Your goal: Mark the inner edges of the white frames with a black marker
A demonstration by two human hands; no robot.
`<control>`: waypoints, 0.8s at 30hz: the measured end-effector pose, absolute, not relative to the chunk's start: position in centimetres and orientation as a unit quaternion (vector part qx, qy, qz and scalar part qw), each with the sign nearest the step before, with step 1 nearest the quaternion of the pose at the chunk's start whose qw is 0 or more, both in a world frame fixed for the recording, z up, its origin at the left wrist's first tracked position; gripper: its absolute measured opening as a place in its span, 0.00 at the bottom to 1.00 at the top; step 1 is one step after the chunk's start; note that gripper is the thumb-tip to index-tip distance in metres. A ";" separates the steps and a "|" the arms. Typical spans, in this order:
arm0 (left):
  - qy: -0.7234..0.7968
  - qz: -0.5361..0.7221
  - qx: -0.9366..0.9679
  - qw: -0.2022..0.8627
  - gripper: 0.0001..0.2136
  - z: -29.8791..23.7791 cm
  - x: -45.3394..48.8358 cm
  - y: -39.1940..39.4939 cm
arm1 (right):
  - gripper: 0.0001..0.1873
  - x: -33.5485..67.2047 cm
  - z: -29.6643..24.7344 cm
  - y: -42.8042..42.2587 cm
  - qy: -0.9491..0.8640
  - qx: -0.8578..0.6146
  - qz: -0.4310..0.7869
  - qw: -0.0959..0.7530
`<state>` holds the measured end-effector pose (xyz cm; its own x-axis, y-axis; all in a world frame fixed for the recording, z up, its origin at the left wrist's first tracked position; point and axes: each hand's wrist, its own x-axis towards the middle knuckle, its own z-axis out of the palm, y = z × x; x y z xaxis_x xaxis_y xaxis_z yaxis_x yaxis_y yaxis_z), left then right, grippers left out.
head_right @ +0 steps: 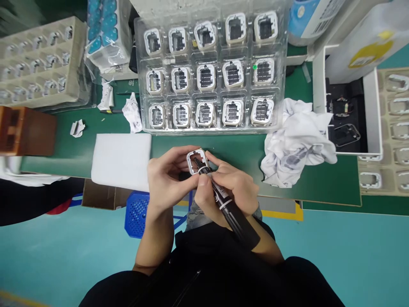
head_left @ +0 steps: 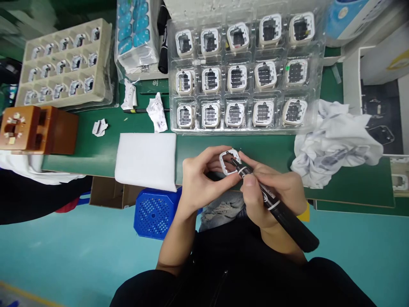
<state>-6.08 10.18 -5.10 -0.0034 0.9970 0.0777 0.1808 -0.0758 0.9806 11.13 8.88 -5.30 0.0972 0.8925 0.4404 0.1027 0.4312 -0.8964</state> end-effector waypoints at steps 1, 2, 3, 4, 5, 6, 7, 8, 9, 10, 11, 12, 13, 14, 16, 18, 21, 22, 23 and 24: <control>0.527 0.473 0.561 0.429 0.25 -5.1 -6.1 10.2 | 0.18 11.0 -5.2 9.0 -0.590 -0.407 0.321 0.619; 0.528 0.473 0.562 0.427 0.25 -5.2 -6.0 10.2 | 0.16 10.8 -5.2 9.1 -0.587 -0.395 0.315 0.632; 0.528 0.472 0.563 0.426 0.25 -5.3 -6.0 10.1 | 0.15 10.6 -5.2 9.2 -0.578 -0.390 0.309 0.646; 0.528 0.473 0.564 0.424 0.25 -5.4 -6.0 10.1 | 0.14 10.4 -5.3 9.1 -0.564 -0.389 0.300 0.664; 0.527 0.474 0.565 0.423 0.25 -5.5 -6.0 10.1 | 0.12 10.4 -5.4 9.1 -0.551 -0.382 0.288 0.684; 0.526 0.475 0.567 0.420 0.24 -5.6 -6.0 10.1 | 0.11 10.5 -5.5 8.9 -0.540 -0.373 0.282 0.700; 0.524 0.477 0.570 0.417 0.24 -5.6 -6.0 10.1 | 0.09 10.7 -5.7 8.8 -0.532 -0.364 0.281 0.711; 0.523 0.475 0.575 0.412 0.23 -5.5 -6.1 10.1 | 0.08 11.2 -5.8 8.6 -0.529 -0.357 0.282 0.716; 0.521 0.470 0.586 0.404 0.23 -5.2 -6.2 10.3 | 0.07 11.7 -6.0 8.5 -0.527 -0.357 0.285 0.716; 0.520 0.461 0.604 0.391 0.22 -4.8 -6.3 10.7 | 0.07 12.3 -6.3 8.5 -0.527 -0.360 0.281 0.717; 0.519 0.449 0.628 0.368 0.21 -4.2 -6.5 11.2 | 0.07 12.9 -6.5 8.6 -0.526 -0.363 0.272 0.719; 0.517 0.438 0.655 0.334 0.21 -3.5 -6.5 12.1 | 0.07 13.4 -6.6 8.8 -0.519 -0.365 0.255 0.729; 0.512 0.429 0.684 0.293 0.21 -2.6 -6.5 13.2 | 0.07 13.8 -6.8 9.1 -0.507 -0.365 0.235 0.745; 0.502 0.424 0.712 0.248 0.21 -1.6 -6.2 14.6 | 0.08 14.1 -6.9 9.4 -0.489 -0.365 0.215 0.762; 0.466 0.416 0.763 0.165 0.22 0.2 -5.1 18.3 | 0.10 14.3 -7.1 9.9 -0.450 -0.365 0.178 0.795; 0.422 0.388 0.812 0.109 0.25 1.5 -3.1 22.5 | 0.13 14.2 -7.1 10.0 -0.430 -0.371 0.161 0.807; 0.428 0.273 0.860 0.048 0.24 2.1 0.8 28.0 | 0.13 14.2 -7.3 9.4 -0.446 -0.389 0.185 0.785; 0.437 0.226 0.870 0.034 0.22 2.1 2.1 29.2 | 0.13 14.2 -7.4 9.2 -0.451 -0.398 0.195 0.775; 0.444 0.183 0.877 0.022 0.22 2.0 3.2 30.0 | 0.13 14.3 -7.6 9.0 -0.451 -0.407 0.199 0.769; 0.450 0.148 0.881 0.013 0.21 1.9 4.1 30.5 | 0.13 14.3 -7.7 8.9 -0.449 -0.416 0.202 0.764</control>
